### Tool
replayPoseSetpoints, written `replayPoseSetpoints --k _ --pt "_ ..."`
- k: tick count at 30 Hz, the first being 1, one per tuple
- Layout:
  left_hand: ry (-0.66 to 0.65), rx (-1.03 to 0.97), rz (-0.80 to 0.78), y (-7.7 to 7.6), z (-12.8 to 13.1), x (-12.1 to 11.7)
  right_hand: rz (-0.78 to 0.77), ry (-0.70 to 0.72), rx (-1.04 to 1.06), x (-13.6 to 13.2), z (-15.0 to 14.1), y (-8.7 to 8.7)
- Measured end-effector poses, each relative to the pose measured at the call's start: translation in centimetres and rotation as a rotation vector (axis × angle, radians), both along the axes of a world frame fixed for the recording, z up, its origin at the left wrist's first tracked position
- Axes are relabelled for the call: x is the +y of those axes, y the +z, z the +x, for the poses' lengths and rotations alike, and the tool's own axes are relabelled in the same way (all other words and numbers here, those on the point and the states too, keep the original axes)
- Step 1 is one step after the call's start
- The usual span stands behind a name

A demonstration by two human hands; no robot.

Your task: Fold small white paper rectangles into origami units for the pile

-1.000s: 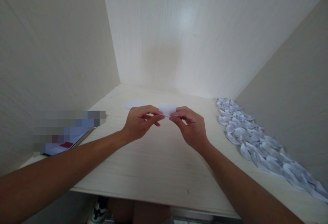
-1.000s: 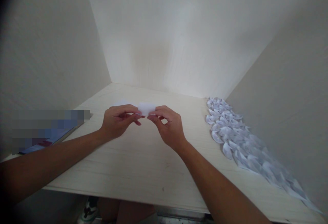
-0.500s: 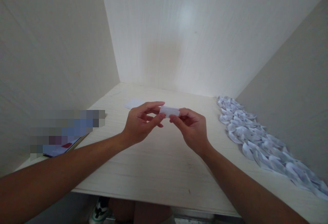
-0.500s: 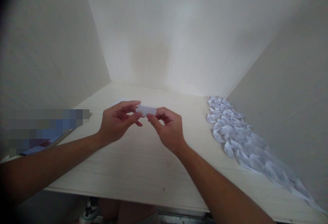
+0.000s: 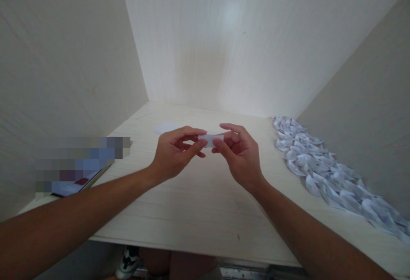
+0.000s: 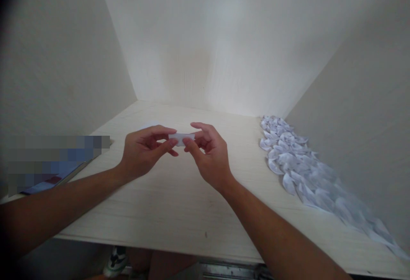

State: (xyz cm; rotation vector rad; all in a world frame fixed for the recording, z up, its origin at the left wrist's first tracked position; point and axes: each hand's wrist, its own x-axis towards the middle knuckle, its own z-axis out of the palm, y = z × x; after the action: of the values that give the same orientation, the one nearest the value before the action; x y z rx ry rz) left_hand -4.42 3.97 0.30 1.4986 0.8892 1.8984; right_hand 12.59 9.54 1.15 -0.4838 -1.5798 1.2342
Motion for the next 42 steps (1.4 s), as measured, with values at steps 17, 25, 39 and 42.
replayPoseSetpoints --k 17,25,39,42 --pt "0.042 -0.045 -0.200 0.44 -0.17 0.12 0.035 -0.085 -0.075 0.59 0.22 -0.16" --pt "0.025 -0.049 -0.221 0.41 -0.26 0.26 0.038 -0.113 -0.096 0.57 0.13 -0.19" --pt "-0.026 -0.114 -0.298 0.75 -0.45 0.29 -0.076 -0.049 -0.015 0.87 0.11 -0.05" --pt "-0.028 -0.130 -0.320 0.86 -0.47 0.30 -0.075 -0.064 -0.031 0.87 0.12 -0.02"
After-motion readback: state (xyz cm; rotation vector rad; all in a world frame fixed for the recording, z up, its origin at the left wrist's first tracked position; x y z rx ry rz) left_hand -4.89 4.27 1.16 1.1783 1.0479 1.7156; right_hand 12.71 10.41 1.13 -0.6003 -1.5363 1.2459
